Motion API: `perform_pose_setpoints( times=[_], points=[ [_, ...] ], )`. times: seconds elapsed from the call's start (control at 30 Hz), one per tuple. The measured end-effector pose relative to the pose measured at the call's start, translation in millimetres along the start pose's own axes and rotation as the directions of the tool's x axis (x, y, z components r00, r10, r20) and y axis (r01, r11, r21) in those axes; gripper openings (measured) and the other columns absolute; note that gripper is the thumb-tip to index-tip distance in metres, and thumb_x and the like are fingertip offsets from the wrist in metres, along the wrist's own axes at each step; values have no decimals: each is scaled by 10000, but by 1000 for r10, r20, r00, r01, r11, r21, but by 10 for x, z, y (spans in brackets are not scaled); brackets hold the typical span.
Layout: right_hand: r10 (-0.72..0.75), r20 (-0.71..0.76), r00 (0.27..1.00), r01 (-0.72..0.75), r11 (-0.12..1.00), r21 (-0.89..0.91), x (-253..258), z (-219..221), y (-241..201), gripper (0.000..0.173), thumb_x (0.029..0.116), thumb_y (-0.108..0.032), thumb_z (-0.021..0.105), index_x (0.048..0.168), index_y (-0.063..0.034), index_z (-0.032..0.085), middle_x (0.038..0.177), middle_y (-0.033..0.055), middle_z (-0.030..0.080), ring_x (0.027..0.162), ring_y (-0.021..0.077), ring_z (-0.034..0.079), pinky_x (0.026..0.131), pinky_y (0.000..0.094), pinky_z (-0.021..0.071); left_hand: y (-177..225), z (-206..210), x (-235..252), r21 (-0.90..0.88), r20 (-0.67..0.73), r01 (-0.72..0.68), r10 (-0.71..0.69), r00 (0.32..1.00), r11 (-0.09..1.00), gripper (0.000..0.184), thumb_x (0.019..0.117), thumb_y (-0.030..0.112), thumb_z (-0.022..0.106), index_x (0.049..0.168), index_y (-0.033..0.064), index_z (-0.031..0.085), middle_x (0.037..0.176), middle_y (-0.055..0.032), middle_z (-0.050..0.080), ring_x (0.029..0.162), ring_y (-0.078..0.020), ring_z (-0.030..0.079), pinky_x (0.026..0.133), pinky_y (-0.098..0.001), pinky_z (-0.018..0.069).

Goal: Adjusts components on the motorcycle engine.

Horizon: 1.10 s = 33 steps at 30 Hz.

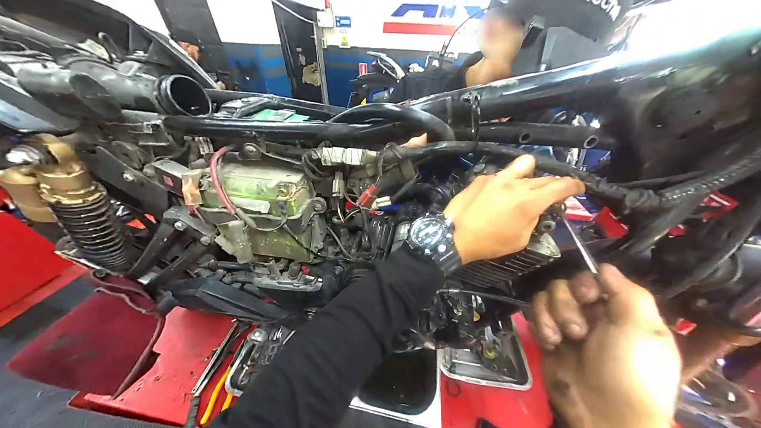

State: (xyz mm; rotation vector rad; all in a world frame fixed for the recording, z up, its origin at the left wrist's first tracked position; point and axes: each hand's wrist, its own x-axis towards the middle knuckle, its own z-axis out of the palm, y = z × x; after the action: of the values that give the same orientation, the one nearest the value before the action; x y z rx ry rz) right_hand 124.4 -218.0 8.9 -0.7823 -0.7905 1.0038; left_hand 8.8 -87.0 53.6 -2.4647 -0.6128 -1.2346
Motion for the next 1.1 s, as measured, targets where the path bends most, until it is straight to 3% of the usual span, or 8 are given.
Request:
perform_pose_setpoints(
  times=[0.17,0.27,0.33,0.53,0.63,0.83,0.93,1.1],
  points=[
    [61,233,971,-82,993,85,-103,296,0,522,1116,-456,306,796,-131,560,547,-5,464,432,98,473,426,249,451,-5,-45,-38,-22,21,-28,29,999,999,307,997,91,578,1263,139,724,1136,10,762,1047,-166,671,899,-364,545],
    [127,428,895,-162,986,48,5,-46,-149,525,1109,-466,307,802,-116,550,569,-4,429,456,83,430,443,222,397,22,-75,-46,-48,35,-1,3,999,999,323,990,93,603,1297,119,700,1185,0,744,1088,-158,665,941,-367,547],
    [199,497,845,-234,972,9,155,-425,-243,505,1097,-474,350,792,-136,569,572,-35,429,450,49,400,433,198,369,46,-86,-42,-21,47,27,-26,999,999,325,992,110,599,1299,146,699,1179,31,745,1049,-148,651,895,-355,541],
    [255,305,917,-300,948,110,639,-1026,-127,465,1095,-472,392,806,-158,575,555,-68,397,398,29,357,383,178,360,65,-59,-51,69,60,31,-35,998,997,331,1038,127,506,1300,186,700,1131,50,754,970,-162,645,799,-349,535],
    [201,259,945,-221,974,52,591,-960,-124,483,1099,-445,374,794,-139,590,543,-51,410,391,43,377,377,193,384,61,-47,-38,63,63,40,-44,997,997,331,1029,110,510,1290,171,704,1158,50,754,999,-171,655,801,-356,543],
    [71,63,996,-70,997,-11,226,-519,-66,503,1117,-382,289,693,-175,465,493,-46,357,371,73,354,370,225,363,48,-47,-3,52,59,45,-48,997,998,341,1004,73,515,1256,175,721,1123,58,756,943,-161,652,731,-354,536],
    [59,251,966,-64,998,12,-48,-79,-34,526,1114,-418,278,708,-170,503,513,-46,417,419,66,427,420,232,415,5,-53,8,36,60,32,-34,998,999,333,1011,74,508,1248,163,723,1074,41,758,923,-170,641,751,-356,523],
    [200,581,789,-220,975,-37,93,245,-93,541,1117,-475,263,850,-97,544,582,36,482,469,109,477,445,233,415,-59,-45,-3,35,40,-30,29,999,999,268,1048,138,555,1249,157,731,1079,14,766,935,-169,652,785,-337,524]
  ],
)
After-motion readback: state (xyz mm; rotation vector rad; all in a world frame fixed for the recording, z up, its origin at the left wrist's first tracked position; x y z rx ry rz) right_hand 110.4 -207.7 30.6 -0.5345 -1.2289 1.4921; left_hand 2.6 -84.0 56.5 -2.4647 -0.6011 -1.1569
